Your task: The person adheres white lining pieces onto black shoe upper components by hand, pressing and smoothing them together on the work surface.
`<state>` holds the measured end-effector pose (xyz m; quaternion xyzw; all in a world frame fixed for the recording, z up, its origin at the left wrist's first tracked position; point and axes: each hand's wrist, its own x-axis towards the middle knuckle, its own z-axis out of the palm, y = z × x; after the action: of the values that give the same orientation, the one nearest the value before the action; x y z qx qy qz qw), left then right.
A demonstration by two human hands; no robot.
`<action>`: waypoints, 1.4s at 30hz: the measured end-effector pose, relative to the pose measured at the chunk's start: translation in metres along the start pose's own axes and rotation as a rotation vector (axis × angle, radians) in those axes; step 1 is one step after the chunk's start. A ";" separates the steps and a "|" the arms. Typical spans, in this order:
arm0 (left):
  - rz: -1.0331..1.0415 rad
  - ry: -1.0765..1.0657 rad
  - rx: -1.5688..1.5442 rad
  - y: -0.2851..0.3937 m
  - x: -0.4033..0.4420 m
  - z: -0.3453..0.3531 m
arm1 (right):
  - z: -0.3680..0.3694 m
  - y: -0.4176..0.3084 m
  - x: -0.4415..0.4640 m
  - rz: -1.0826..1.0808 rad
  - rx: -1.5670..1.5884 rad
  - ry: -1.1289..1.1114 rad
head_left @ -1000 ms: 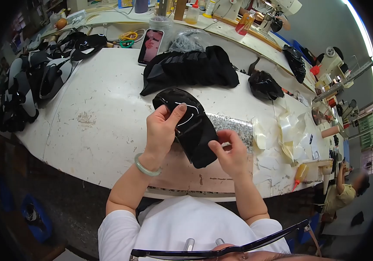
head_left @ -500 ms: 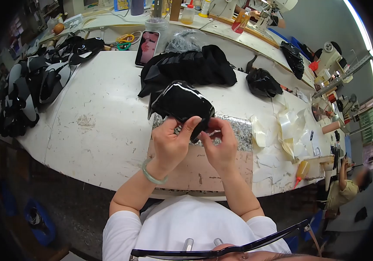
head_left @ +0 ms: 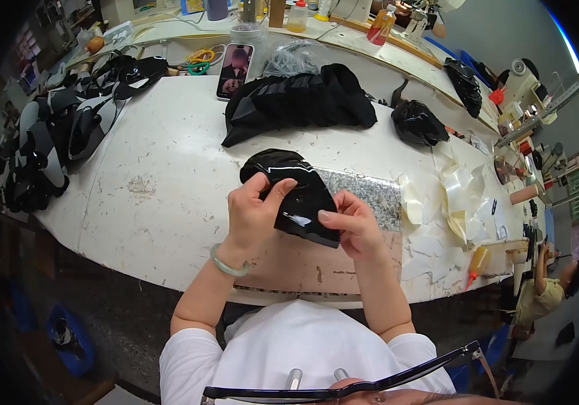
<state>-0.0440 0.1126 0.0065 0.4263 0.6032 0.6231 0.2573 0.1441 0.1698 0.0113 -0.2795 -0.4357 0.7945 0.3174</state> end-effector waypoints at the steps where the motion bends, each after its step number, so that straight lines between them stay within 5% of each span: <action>1: -0.057 -0.035 -0.092 0.005 0.000 0.002 | 0.004 -0.008 -0.002 0.056 0.034 0.003; 6: -0.411 -0.261 -0.428 0.012 0.014 -0.004 | 0.003 -0.014 0.003 0.051 -0.151 0.048; 16: -0.497 -0.340 -0.549 0.029 0.022 0.003 | 0.010 -0.026 0.007 -0.126 -0.343 0.175; 22: -0.404 -0.328 -0.678 0.025 0.012 0.009 | 0.005 -0.032 -0.001 -0.181 -0.653 0.272; 25: -0.189 -0.326 -0.579 0.032 0.005 0.012 | -0.002 -0.033 -0.003 -0.228 -0.861 0.208; 27: -0.070 -0.359 -0.542 0.026 0.003 0.014 | 0.005 -0.039 0.003 -0.660 -0.960 0.291; 30: 0.005 -0.484 -0.461 0.010 -0.005 0.015 | 0.001 -0.036 -0.005 -0.483 -0.727 0.202; 32: -0.050 -0.554 -0.402 0.000 -0.011 0.015 | -0.012 -0.029 -0.012 -0.067 -0.561 0.100; 33: -0.122 -0.571 -0.378 -0.005 -0.014 0.015 | -0.014 -0.023 -0.016 -0.045 -0.727 0.146; 36: -0.206 -0.608 -0.271 -0.016 -0.027 0.010 | -0.026 0.005 -0.020 -0.438 -0.906 0.110; 40: -0.262 -0.714 -0.222 -0.003 -0.039 0.002 | -0.033 0.017 -0.034 0.025 -0.131 0.089; 42: -0.305 -0.767 -0.288 0.017 -0.040 -0.003 | -0.031 0.021 -0.040 -0.170 -0.187 0.033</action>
<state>-0.0233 0.0747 0.0143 0.4928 0.4269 0.4523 0.6085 0.1872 0.1471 -0.0147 -0.2829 -0.5246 0.7161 0.3632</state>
